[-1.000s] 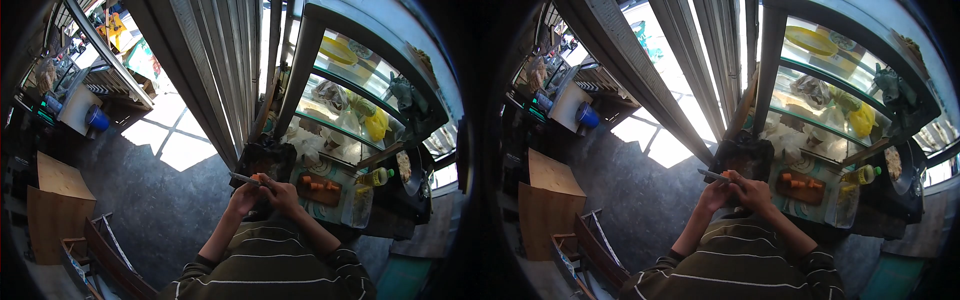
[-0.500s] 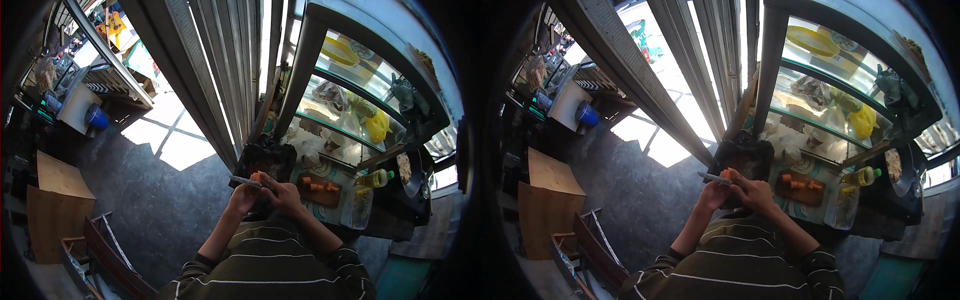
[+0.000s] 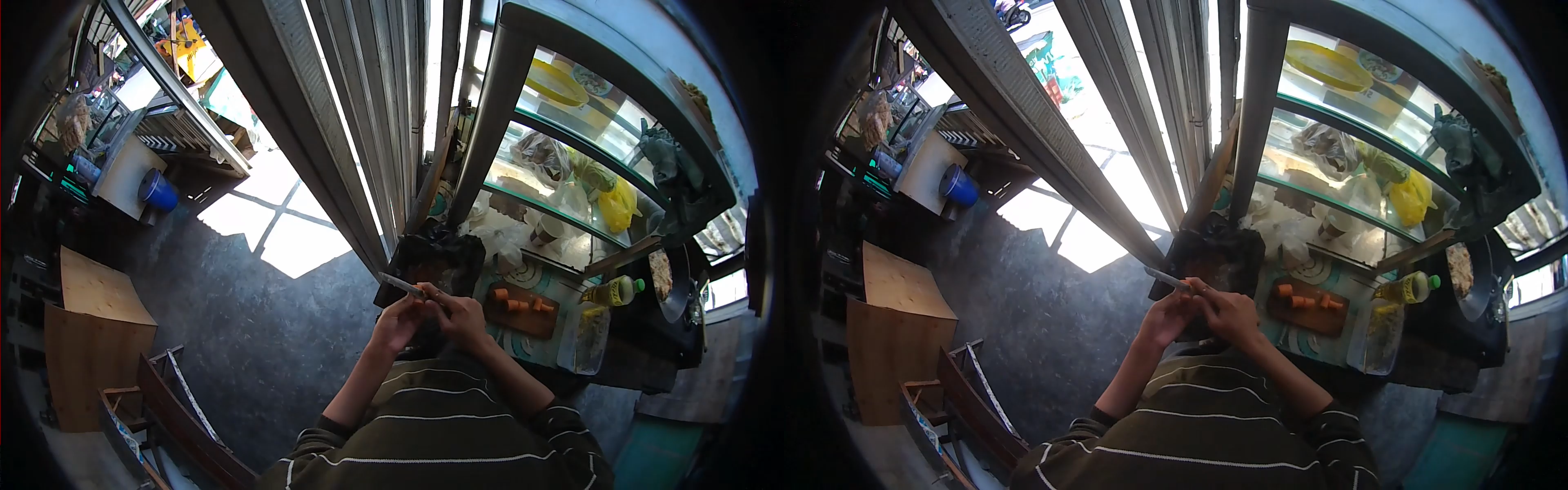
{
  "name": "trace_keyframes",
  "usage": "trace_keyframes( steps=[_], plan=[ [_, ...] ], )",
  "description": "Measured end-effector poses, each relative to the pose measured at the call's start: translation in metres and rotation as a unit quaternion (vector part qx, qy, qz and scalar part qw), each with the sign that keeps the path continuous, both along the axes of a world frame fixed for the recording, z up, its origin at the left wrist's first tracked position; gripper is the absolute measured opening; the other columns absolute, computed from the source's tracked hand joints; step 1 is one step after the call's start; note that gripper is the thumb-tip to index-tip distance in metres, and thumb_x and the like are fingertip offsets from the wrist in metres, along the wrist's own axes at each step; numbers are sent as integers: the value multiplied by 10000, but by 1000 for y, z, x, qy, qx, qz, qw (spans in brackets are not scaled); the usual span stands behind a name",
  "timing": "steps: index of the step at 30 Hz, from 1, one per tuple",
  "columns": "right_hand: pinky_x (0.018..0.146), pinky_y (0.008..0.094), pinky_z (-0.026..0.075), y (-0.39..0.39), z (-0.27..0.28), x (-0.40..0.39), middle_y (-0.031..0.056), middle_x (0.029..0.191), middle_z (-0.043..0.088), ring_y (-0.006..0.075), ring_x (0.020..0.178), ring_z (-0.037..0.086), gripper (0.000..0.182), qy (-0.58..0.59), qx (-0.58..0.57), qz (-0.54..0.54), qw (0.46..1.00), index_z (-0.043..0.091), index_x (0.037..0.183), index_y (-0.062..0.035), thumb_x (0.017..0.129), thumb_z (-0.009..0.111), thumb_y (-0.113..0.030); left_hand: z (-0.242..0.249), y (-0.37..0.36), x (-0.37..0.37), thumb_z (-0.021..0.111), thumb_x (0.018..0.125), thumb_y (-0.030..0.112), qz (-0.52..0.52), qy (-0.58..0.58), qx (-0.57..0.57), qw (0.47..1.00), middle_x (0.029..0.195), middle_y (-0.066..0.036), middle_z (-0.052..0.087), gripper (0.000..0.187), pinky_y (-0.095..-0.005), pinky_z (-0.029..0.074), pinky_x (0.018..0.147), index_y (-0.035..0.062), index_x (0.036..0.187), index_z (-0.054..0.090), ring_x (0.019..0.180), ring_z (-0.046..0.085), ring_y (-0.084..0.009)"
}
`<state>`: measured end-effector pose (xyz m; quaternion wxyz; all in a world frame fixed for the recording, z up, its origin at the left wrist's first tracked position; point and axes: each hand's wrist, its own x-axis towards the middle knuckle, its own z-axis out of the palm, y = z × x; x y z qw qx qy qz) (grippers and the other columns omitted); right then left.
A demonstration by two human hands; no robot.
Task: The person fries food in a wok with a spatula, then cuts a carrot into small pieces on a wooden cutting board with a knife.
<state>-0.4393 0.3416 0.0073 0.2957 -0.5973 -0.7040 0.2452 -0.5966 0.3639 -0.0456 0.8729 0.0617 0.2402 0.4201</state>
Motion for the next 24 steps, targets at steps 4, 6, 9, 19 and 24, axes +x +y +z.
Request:
trace_keyframes(
  steps=[4, 6, 9, 19, 24],
  plan=[
    [511, 385, 440, 2, 3, 0, 123, 603, 567, 296, 556, 573, 333, 23, -22, -5, 999, 528, 1136, -260, 806, 515, -295, -5, 0, 0, 486, 861, 199, -2, 39, 5, 999, 981, -75, 575, 259, -326, 426, 853, 8, 1029, 529, 914, 553, -184],
    [527, 388, 442, 4, -2, 0, 125, 617, 573, 299, 574, 578, 321, 42, -41, -5, 998, 538, 1126, -245, 810, 511, -294, -5, -2, 1, 480, 864, 198, -1, 41, -3, 999, 983, -74, 574, 258, -328, 425, 852, 9, 1033, 527, 914, 553, -183],
    [549, 390, 440, 8, -23, -3, 131, 623, 572, 314, 592, 576, 333, 216, -57, -5, 975, 517, 1149, -237, 821, 499, -295, -6, -1, 1, 470, 869, 206, 13, 23, -27, 999, 975, -81, 577, 261, -336, 424, 850, 11, 1033, 527, 909, 555, -187],
    [516, 391, 431, 3, 2, -1, 130, 556, 534, 311, 536, 557, 411, 6, -50, 33, 998, 441, 1219, -291, 816, 497, -344, 7, 3, -2, 472, 856, 184, 12, 31, -6, 999, 932, -100, 591, 243, -371, 430, 825, 9, 1012, 536, 883, 561, -213],
    [516, 386, 432, 0, 4, -5, 124, 565, 544, 296, 539, 562, 398, 21, -45, 6, 999, 454, 1206, -301, 812, 501, -330, -1, 0, -1, 472, 863, 210, 11, 25, 8, 1000, 943, -99, 585, 260, -365, 425, 840, 9, 1015, 536, 887, 560, -211]
  ],
)
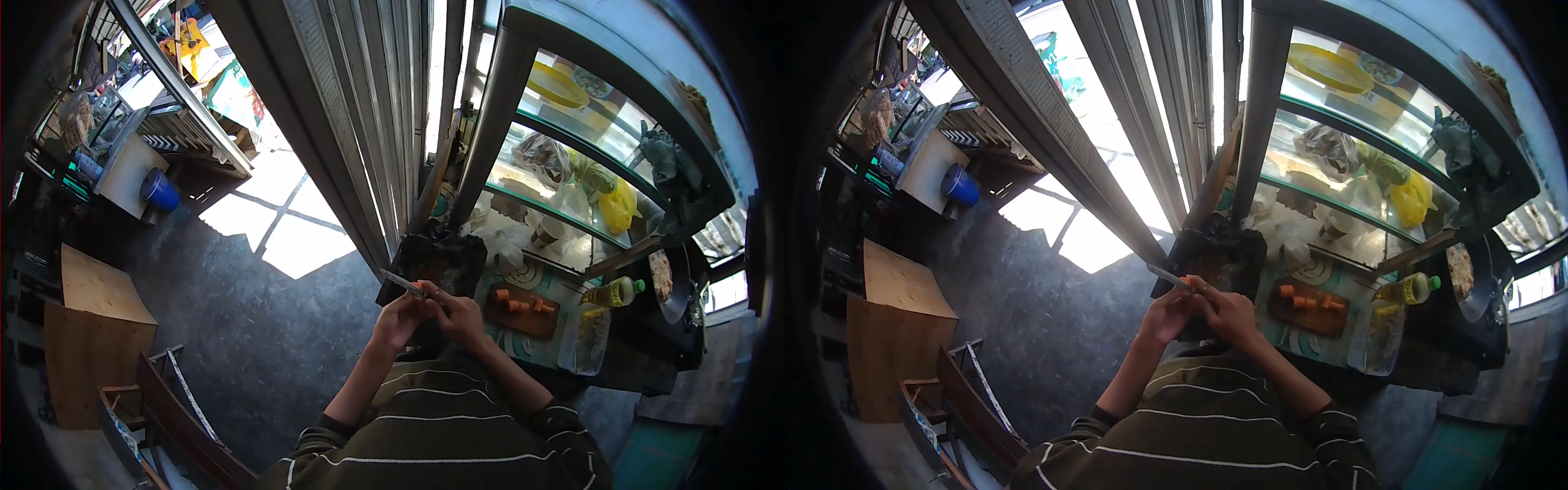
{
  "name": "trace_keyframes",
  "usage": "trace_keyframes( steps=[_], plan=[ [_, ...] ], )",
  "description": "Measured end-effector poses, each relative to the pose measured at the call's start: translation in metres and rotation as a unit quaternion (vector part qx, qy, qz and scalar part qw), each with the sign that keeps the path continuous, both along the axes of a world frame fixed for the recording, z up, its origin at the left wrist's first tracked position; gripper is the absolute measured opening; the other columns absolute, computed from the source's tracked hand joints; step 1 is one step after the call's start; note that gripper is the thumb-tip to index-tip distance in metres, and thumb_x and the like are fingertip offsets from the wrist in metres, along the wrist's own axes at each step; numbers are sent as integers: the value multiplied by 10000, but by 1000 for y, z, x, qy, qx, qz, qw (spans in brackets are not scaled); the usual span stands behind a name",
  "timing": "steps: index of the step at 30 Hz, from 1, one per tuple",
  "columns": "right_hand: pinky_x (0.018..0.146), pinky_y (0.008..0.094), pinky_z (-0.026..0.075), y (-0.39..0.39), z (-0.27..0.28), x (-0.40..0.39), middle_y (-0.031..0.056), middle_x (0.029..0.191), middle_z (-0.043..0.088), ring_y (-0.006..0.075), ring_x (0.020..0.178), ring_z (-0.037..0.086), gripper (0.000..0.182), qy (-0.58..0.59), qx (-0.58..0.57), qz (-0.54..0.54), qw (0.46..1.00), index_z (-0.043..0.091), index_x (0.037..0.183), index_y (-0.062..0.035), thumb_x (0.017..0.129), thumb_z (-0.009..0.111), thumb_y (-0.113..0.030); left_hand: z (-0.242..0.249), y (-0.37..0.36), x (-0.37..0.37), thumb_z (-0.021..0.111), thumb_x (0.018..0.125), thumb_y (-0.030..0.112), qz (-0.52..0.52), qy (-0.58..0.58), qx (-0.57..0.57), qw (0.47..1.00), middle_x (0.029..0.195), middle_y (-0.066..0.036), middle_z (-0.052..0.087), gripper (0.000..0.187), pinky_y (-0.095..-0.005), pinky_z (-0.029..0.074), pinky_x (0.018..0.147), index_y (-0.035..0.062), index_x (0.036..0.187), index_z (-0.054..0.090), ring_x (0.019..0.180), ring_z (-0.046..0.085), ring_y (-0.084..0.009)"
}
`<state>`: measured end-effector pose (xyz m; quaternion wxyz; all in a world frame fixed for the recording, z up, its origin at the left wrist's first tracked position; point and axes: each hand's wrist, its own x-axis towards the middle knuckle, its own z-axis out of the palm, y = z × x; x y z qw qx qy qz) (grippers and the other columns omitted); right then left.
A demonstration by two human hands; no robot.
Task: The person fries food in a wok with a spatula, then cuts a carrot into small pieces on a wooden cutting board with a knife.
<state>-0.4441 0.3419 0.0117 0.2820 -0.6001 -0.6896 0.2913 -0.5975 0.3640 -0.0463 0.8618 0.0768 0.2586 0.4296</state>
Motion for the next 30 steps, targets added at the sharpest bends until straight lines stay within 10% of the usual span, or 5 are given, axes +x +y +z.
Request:
trace_keyframes(
  steps=[9, 12, 18, 23, 30],
  plan=[
    [612, 304, 441, 12, -52, -4, 110, 883, 630, 144, 724, 600, 358, 292, 6, -8, 956, 467, 1209, -139, 857, 467, -206, 3, 3, -2, 482, 863, 211, -1, 65, 20, 998, 980, -101, 571, 277, -320, 428, 848, 6, 1046, 515, 929, 546, -198],
    [641, 232, 434, 9, -20, -1, 12, 1037, 572, 81, 783, 523, 327, 439, -244, -68, 862, 485, 1202, -123, 879, 435, -135, 9, 4, -1, 474, 868, 204, 11, 46, -7, 999, 995, -100, 566, 280, -318, 436, 842, 1, 1059, 505, 923, 546, -195],
    [696, 222, 419, 3, -21, 7, 53, 985, 600, 105, 777, 539, 380, 267, -67, -2, 961, 419, 1251, -119, 871, 427, -128, 5, 10, -8, 500, 856, 169, 26, 13, -59, 998, 985, -119, 577, 249, -337, 467, 817, -8, 1029, 523, 913, 564, -210],
    [669, 369, 444, 4, -20, 4, 191, 816, 595, 348, 743, 577, 454, 88, -66, -40, 993, 359, 1281, -191, 851, 449, -305, 11, 12, -8, 504, 855, 168, 35, 58, -22, 997, 993, -123, 578, 259, -349, 471, 812, -18, 1035, 524, 913, 565, -214],
    [573, 403, 433, 12, 7, 6, 149, 731, 598, 340, 651, 572, 550, -37, -59, 73, 995, 259, 1323, -241, 830, 465, -372, 6, 13, -4, 484, 864, 185, 10, 57, 1, 998, 975, -112, 576, 263, -338, 473, 797, -5, 1041, 521, 887, 572, -205]
  ],
)
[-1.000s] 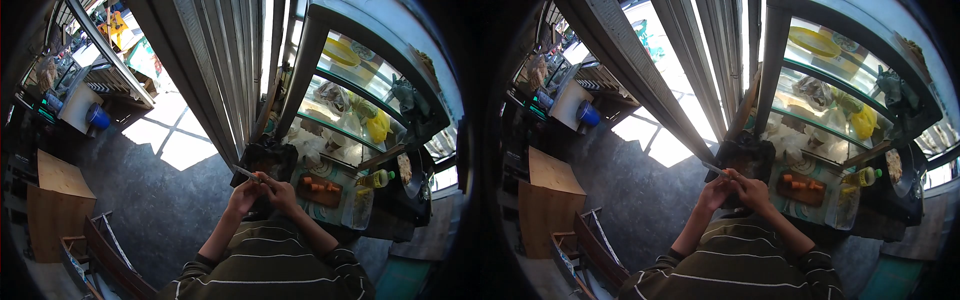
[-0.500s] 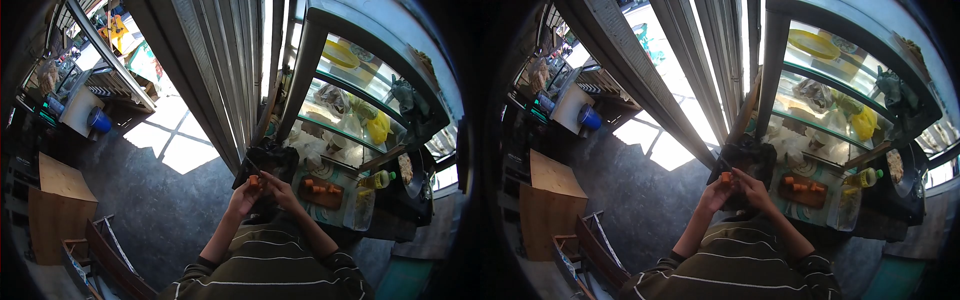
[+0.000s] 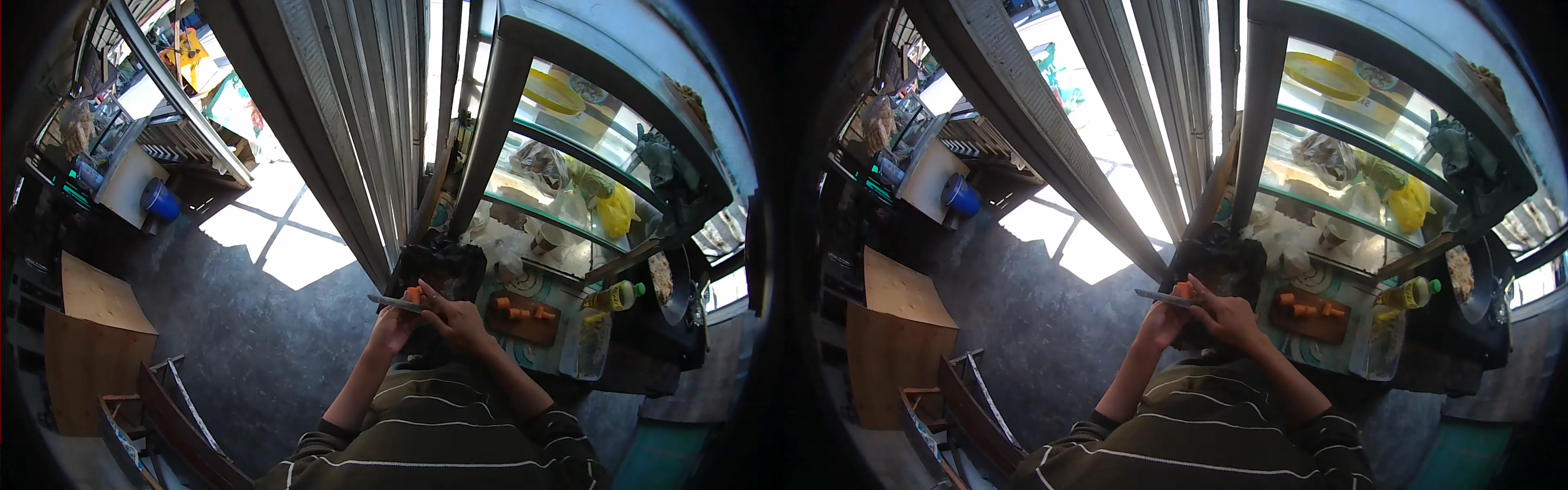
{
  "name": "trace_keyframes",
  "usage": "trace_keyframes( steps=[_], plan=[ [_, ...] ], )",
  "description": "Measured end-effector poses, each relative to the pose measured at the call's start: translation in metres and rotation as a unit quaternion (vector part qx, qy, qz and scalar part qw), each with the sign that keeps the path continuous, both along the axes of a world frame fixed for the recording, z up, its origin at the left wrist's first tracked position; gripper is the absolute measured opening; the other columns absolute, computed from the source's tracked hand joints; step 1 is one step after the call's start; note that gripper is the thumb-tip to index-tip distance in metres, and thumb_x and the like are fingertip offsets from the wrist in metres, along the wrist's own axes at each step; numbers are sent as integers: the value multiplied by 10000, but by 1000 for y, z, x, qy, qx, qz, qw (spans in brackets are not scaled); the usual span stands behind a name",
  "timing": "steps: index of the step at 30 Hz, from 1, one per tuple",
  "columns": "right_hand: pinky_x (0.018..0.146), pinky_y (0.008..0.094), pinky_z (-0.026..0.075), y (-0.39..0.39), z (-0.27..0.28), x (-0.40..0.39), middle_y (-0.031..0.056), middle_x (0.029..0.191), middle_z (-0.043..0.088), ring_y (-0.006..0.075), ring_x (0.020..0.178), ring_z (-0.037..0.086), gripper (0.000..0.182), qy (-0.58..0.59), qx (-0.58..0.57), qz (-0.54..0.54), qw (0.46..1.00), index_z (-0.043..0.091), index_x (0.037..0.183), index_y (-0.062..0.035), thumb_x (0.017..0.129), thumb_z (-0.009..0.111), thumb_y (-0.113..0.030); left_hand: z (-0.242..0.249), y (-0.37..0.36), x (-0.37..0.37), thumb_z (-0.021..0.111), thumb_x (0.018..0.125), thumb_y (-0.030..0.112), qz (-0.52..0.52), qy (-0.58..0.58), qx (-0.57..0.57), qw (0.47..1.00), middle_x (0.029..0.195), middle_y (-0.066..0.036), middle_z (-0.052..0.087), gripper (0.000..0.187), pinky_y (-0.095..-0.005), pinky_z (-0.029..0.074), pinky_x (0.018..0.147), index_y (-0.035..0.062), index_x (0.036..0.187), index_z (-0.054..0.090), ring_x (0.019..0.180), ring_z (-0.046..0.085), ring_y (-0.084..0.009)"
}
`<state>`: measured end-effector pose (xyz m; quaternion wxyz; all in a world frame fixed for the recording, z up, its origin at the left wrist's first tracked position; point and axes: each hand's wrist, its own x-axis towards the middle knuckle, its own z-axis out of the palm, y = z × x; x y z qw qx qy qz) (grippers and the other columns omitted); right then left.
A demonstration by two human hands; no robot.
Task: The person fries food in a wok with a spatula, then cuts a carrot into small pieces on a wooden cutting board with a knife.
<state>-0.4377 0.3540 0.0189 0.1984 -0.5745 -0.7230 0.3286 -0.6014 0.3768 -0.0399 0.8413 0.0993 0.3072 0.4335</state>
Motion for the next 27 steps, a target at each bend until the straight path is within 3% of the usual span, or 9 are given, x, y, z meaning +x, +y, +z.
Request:
trace_keyframes(
  steps=[2, 11, 23, 27],
  plan=[
    [546, 393, 434, 1, -3, 3, 137, 687, 587, 322, 615, 572, 542, -17, 62, 15, 998, 282, 1314, -250, 824, 473, -380, 0, -1, 1, 446, 883, 194, -3, 5, 0, 1000, 979, -98, 568, 257, -321, 458, 808, 12, 1053, 505, 894, 563, -190],
    [527, 374, 443, -6, 8, 4, 117, 711, 599, 298, 603, 583, 518, -23, 63, -5, 998, 323, 1295, -263, 817, 489, -371, -3, -2, 9, 446, 886, 223, -8, -8, 2, 1000, 948, -91, 573, 260, -317, 473, 772, 17, 1032, 503, 864, 568, -178],
    [501, 377, 441, -16, -8, -3, 109, 669, 595, 294, 577, 580, 477, -28, 110, -46, 992, 380, 1263, -273, 809, 506, -343, -5, -9, 6, 439, 872, 152, -1, -40, -48, 998, 945, -86, 564, 203, -335, 458, 794, 22, 1006, 518, 871, 558, -187],
    [504, 381, 441, -14, -20, 1, 115, 662, 591, 298, 577, 578, 471, -25, 116, -56, 991, 386, 1259, -274, 809, 505, -346, -10, -12, 11, 471, 851, 150, -27, -13, -7, 1000, 949, -84, 571, 205, -343, 454, 800, 34, 1006, 536, 884, 556, -190]
  ],
)
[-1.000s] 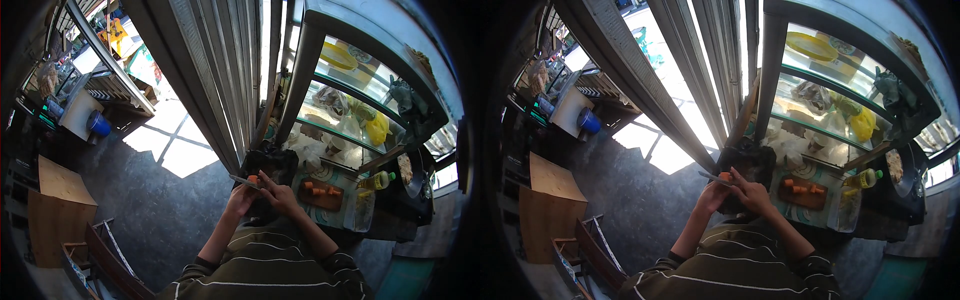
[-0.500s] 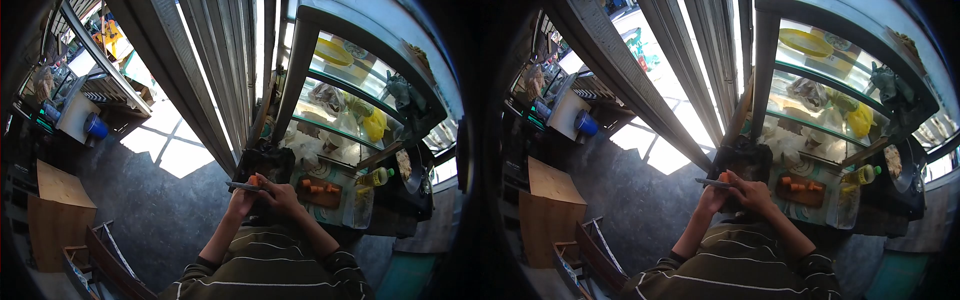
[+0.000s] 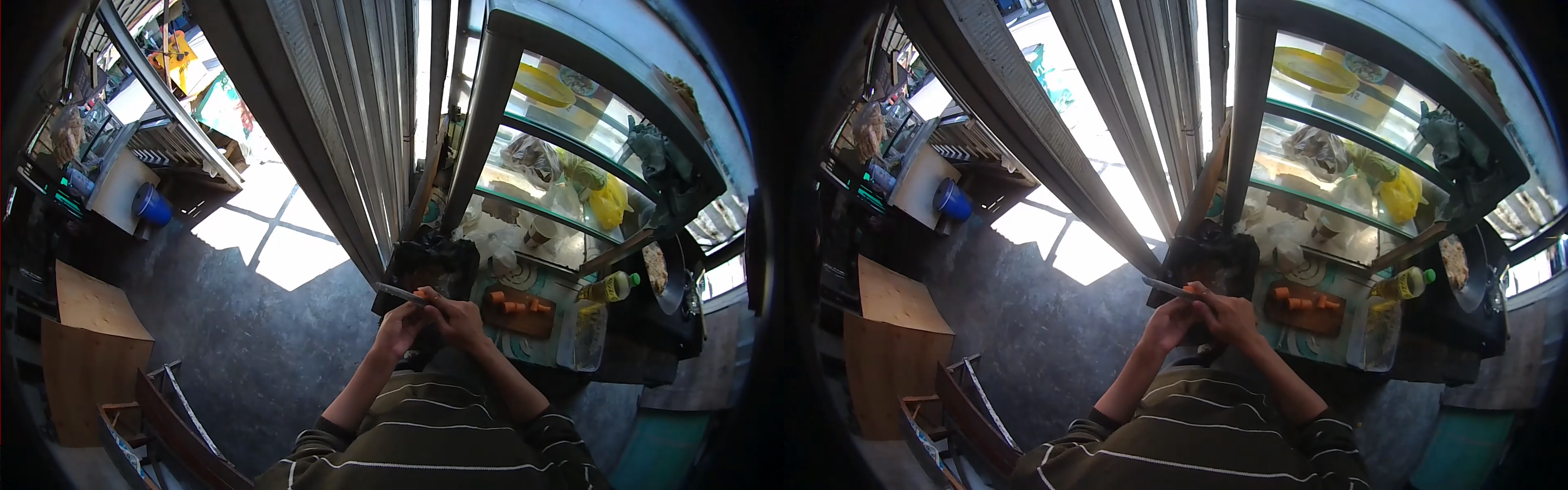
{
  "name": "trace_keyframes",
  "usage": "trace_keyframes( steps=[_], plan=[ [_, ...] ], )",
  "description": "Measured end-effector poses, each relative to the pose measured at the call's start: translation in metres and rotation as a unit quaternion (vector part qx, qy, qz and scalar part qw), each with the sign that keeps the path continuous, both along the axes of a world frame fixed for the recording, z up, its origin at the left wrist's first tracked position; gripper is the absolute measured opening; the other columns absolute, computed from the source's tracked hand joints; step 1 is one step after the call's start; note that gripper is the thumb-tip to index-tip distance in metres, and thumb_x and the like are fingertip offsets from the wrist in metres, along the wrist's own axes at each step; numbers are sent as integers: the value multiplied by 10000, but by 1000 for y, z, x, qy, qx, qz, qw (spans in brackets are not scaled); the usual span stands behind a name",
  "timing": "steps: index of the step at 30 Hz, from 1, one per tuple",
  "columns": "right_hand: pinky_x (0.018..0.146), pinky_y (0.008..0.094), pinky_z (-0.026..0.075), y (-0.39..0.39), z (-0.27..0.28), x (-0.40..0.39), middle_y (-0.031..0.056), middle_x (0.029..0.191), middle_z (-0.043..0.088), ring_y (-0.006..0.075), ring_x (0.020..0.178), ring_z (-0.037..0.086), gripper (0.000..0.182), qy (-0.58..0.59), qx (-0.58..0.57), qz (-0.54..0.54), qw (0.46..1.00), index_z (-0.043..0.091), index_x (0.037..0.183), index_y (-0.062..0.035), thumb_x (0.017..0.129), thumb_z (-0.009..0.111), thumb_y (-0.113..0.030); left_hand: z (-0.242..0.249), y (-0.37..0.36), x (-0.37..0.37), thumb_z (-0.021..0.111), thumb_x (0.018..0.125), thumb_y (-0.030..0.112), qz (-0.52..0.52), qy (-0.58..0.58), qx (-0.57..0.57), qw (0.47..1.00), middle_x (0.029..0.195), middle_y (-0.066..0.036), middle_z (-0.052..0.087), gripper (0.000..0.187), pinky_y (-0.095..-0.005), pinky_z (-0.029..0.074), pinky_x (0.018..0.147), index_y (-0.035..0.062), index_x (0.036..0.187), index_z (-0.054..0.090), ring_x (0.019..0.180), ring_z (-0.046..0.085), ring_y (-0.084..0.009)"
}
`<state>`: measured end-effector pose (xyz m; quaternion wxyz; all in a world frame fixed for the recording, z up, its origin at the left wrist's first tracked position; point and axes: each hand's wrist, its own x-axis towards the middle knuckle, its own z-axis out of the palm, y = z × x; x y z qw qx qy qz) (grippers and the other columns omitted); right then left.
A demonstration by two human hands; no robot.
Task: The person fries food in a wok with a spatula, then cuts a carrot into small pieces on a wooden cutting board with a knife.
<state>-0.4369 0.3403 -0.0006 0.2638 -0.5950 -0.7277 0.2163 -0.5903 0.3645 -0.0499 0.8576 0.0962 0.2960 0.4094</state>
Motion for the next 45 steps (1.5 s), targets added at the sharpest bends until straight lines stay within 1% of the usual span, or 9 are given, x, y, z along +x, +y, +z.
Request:
trace_keyframes(
  steps=[3, 5, 11, 17, 27, 29, 35, 38, 45],
  plan=[
    [510, 387, 442, 2, -1, 3, 131, 651, 584, 311, 577, 574, 475, 24, 37, 12, 999, 378, 1263, -274, 810, 496, -357, 4, 0, -1, 480, 852, 169, -2, 3, -21, 1000, 951, -78, 577, 220, -338, 454, 797, 39, 1018, 539, 888, 556, -190],
    [522, 395, 427, 0, 14, 4, 169, 604, 549, 334, 565, 562, 484, 0, -59, 17, 998, 376, 1270, -243, 811, 495, -337, 4, 5, 0, 480, 855, 181, 0, 7, -31, 999, 954, -73, 580, 229, -335, 453, 795, 41, 1027, 539, 890, 556, -191],
    [555, 407, 443, 4, 18, 3, 160, 658, 578, 332, 616, 577, 518, 8, -58, 26, 998, 319, 1297, -256, 816, 475, -373, 13, 11, 3, 483, 864, 251, 8, 13, -26, 1000, 989, -64, 579, 268, -334, 458, 780, 59, 1042, 539, 912, 555, -195],
    [489, 378, 405, 9, 17, 5, 146, 550, 519, 308, 504, 541, 523, 24, -27, 40, 999, 329, 1296, -256, 811, 498, -355, -3, 14, 0, 473, 869, 238, 4, -25, -18, 1000, 1001, -81, 571, 266, -352, 462, 790, 49, 1049, 528, 925, 553, -192],
    [495, 376, 422, 5, 7, -3, 154, 560, 526, 303, 519, 553, 484, 1, -18, 3, 1000, 364, 1277, -263, 815, 496, -325, 12, 7, 0, 449, 865, 153, 27, -1, -20, 999, 961, -75, 567, 213, -346, 450, 817, 25, 1015, 527, 909, 548, -190],
    [500, 380, 424, 8, -5, -2, 156, 562, 525, 310, 525, 551, 478, 48, 38, 4, 998, 366, 1274, -255, 816, 493, -309, 14, 7, -1, 447, 863, 151, 23, 21, -16, 999, 957, -74, 568, 217, -344, 445, 824, 22, 1019, 525, 912, 546, -188],
    [495, 377, 415, 8, 18, -1, 151, 549, 517, 309, 524, 551, 439, 18, -67, 13, 998, 416, 1244, -246, 817, 485, -324, 2, 11, -2, 453, 857, 162, 20, 14, -25, 999, 953, -77, 569, 238, -348, 444, 825, 15, 1032, 519, 907, 546, -196],
    [499, 396, 436, 10, 17, 0, 149, 580, 547, 320, 549, 565, 432, 11, -60, 5, 998, 408, 1239, -300, 818, 472, -374, 1, 14, -1, 455, 854, 164, 26, 24, -23, 999, 969, -82, 569, 244, -360, 443, 825, 13, 1035, 518, 909, 548, -201],
    [500, 396, 439, 15, 4, -3, 137, 586, 550, 312, 549, 565, 400, 21, -16, -4, 1000, 455, 1202, -300, 807, 501, -335, 10, 13, -1, 471, 843, 135, 29, 27, -3, 999, 961, -79, 570, 217, -344, 437, 837, 23, 1019, 531, 919, 545, -195]
  ],
)
